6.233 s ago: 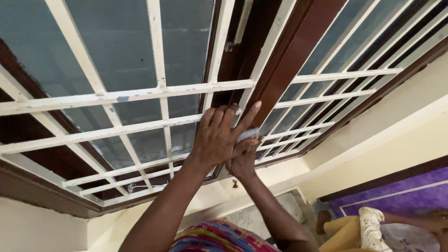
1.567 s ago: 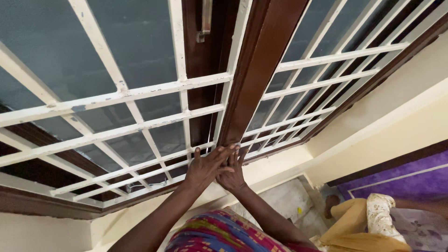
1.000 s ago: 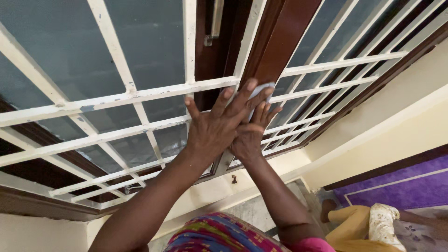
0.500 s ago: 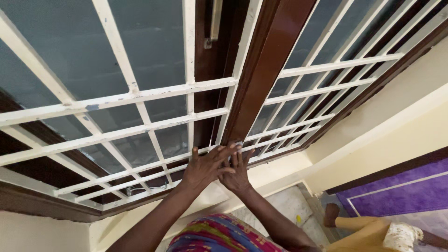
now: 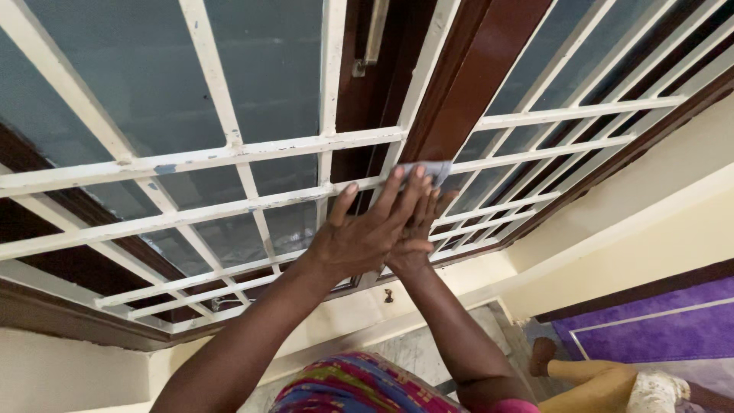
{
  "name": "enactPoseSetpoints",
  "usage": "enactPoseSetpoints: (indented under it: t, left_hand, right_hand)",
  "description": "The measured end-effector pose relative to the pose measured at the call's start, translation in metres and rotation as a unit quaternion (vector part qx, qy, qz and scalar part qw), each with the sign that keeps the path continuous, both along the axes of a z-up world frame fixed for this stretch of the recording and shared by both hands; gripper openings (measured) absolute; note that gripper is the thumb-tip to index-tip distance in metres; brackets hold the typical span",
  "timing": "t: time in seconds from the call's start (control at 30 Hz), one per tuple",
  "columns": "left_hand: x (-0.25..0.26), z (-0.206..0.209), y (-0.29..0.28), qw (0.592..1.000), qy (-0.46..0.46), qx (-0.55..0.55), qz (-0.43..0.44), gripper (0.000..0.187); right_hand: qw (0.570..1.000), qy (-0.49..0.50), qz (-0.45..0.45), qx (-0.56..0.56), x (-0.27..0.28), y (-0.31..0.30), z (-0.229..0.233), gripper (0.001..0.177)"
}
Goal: The person wipes the white metal bars of a window with a gray cloth. They systematically clean the horizontal and vertical bars, moving from the top to the bottom of the window frame.
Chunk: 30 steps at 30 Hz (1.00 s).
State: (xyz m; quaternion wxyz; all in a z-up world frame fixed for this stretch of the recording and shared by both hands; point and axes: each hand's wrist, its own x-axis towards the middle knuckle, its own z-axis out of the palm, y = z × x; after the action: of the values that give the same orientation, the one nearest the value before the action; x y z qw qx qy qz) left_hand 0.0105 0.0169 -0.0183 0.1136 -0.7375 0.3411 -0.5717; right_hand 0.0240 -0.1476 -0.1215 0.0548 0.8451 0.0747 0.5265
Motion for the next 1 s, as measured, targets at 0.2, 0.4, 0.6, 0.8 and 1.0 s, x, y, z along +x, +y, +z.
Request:
enactPoseSetpoints:
  t: [0.2,0.4,0.6,0.8,1.0]
  left_hand:
    - [-0.014,-0.132,-0.01,0.998,0.061,0.013,0.019,0.09]
    - [-0.024,-0.178,-0.007,0.993,0.101,0.046,0.029,0.092]
    - [0.004,-0.061,-0.019,0.989,0.128,-0.072,-0.019,0.084]
    - [0.009,0.026,-0.029,0.996,0.021,-0.086,-0.018,0.083]
    - [0.005,-0.049,-0.023,0.998,0.041,-0.045,-0.033,0.085]
  right_hand:
    - [0.996,0.059,0.06,-0.033,-0.015,-0.006,-0.149,0.085]
    - [0.975,0.207,0.081,-0.015,-0.039,-0.009,-0.19,0.086]
    - [0.996,0.033,0.077,0.006,-0.013,-0.009,-0.025,0.092]
    - [0.996,-0.008,-0.037,0.084,0.015,0.009,0.049,0.074]
    - [0.999,-0.034,0.02,-0.001,-0.004,0.006,-0.022,0.069]
